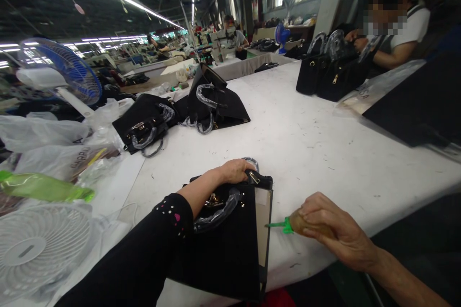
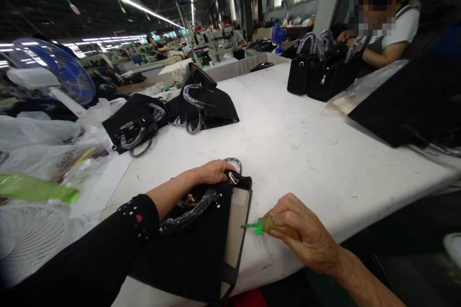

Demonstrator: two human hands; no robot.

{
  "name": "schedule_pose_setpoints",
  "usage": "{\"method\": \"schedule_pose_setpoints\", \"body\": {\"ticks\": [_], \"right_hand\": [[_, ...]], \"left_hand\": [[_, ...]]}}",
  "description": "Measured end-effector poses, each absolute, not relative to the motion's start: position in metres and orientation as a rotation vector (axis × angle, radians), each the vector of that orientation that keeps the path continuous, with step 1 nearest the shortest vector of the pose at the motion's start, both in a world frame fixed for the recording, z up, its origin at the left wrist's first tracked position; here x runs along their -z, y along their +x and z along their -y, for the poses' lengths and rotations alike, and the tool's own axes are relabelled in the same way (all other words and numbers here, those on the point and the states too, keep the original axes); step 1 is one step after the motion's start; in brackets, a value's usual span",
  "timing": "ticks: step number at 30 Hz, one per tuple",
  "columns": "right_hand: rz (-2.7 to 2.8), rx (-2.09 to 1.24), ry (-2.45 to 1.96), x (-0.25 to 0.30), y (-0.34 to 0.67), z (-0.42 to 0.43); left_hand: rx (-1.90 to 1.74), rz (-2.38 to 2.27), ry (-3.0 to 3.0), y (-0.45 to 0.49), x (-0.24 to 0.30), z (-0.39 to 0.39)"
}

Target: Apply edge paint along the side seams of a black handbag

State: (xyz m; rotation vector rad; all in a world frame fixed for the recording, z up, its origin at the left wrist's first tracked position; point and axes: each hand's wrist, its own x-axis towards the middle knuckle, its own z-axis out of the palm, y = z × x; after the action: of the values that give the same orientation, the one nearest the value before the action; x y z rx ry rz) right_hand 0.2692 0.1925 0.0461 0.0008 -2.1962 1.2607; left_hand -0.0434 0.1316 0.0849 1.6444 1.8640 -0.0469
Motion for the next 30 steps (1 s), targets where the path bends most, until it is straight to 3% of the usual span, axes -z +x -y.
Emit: {"method": "schedule_pose_setpoints", "body": {"ticks": [4, 16, 21, 25, 30], "right_hand": [[2.125, -1.060, -0.179, -0.039, 0.271, -0.195], [2.208, -1.274, 0.038, -0.041, 0.279, -0.183], [2.173, -1.143, -0.080, -0.038, 0.282, -0.180], [2.233, -1.308, 0.004, -0.038, 0.283, -0.180], [2.190, -1.194, -0.110, -0.032, 0.286, -0.181]], "left_hand": [[0.039, -1.864, 1.654, -0.043, -0.086, -0.131], [-0.011, -1.866, 1.641, -0.044, -0.081, -0.131], [-0.018, -1.874, 1.634, -0.044, -0.081, -0.130], [-0.020, -1.871, 1.630, -0.043, -0.082, -0.130], [-0.030, -1.869, 1.621, -0.042, -0.083, -0.128]]}}
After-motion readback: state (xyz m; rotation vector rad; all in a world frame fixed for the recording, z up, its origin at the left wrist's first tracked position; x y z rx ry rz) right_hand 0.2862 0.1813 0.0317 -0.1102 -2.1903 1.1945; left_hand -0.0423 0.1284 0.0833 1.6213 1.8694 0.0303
